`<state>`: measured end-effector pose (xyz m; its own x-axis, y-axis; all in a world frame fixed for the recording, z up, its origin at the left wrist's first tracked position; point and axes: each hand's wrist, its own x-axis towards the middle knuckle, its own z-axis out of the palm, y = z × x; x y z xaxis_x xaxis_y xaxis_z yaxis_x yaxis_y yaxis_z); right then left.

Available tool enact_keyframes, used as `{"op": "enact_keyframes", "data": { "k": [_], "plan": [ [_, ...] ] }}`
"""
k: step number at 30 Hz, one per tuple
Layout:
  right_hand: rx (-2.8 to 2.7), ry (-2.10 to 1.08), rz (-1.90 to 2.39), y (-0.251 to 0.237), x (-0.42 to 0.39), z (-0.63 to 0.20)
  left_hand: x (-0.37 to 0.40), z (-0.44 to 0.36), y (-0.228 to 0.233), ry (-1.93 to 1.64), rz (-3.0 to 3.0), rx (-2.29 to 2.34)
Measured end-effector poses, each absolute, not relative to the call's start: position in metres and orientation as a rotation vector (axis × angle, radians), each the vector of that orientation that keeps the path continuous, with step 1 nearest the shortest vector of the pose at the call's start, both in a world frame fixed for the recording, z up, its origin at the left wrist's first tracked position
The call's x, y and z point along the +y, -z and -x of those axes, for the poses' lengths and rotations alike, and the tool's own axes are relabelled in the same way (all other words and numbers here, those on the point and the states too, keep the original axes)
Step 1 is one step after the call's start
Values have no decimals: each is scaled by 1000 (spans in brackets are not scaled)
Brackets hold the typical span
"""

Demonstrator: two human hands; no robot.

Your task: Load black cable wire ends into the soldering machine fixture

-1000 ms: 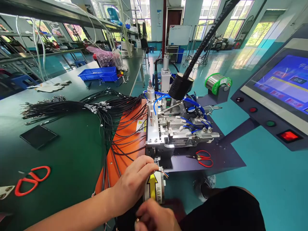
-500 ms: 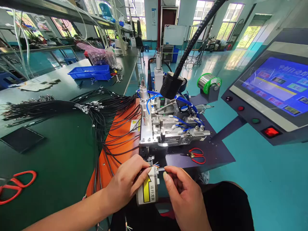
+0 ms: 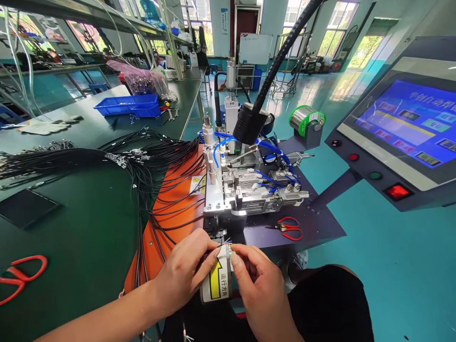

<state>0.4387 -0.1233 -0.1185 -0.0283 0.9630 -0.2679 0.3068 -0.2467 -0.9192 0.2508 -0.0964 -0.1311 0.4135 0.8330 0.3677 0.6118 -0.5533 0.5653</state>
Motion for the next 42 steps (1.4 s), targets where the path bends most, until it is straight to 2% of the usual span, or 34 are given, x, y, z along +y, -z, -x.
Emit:
{"op": "enact_keyframes", "data": {
  "k": [12,23,31,42],
  "plan": [
    [-1366,-1256,1586,119,-127,-438,-97,-252,133,-902,-2360,1274],
    [-1755,-608,1411,130,-124,-436,-99,-253,132,-893,-2491,1293],
    [-1944,-360,1270,135,-129,-430,-99,-253,133,-861,-2495,1284],
    [-1707,-618,1520,126,-122,-440,-99,-253,133,-908,-2404,1294]
  ]
}}
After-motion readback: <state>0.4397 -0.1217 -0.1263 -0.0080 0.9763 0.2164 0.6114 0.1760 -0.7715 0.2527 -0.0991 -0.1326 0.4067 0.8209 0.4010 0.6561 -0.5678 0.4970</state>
